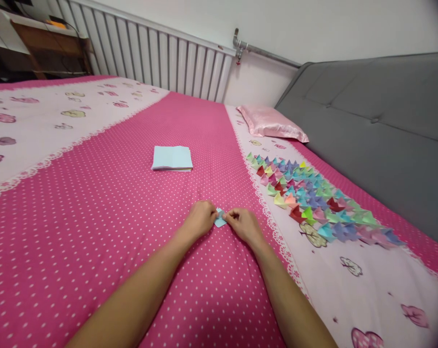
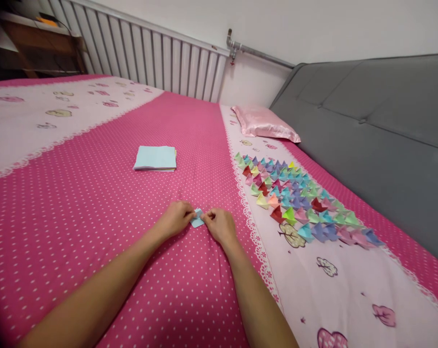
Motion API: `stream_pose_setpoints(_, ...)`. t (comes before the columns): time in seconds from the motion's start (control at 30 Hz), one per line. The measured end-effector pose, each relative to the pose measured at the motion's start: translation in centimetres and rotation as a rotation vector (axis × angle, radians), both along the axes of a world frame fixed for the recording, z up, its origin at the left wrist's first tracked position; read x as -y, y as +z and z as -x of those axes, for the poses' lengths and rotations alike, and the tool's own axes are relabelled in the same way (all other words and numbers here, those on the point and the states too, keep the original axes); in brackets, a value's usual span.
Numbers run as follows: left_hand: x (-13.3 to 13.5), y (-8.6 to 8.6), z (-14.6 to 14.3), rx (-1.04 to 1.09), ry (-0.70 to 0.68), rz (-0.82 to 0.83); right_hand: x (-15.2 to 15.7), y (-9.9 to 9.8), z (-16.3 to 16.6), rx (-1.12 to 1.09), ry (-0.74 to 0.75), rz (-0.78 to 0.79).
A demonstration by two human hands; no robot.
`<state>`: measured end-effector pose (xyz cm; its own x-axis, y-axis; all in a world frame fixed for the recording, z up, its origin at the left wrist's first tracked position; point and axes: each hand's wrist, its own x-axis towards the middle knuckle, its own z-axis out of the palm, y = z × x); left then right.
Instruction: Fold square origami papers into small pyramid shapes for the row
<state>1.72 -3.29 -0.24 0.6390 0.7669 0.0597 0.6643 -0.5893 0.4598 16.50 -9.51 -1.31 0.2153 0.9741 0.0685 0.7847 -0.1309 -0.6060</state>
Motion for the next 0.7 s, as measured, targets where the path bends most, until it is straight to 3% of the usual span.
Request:
stream_pose_setpoints(0.4,1.3,0.9,-0.6,0.007,0.330,0.084,-0.4,-0.1,0.6,0.011,-0.100,0.046)
stream_pose_setpoints(0.7,1.4,0.8,-1.0,-0.055,0.373,0.103,-0.6,-0.6,0.5,-0.018,-0.124,0.034)
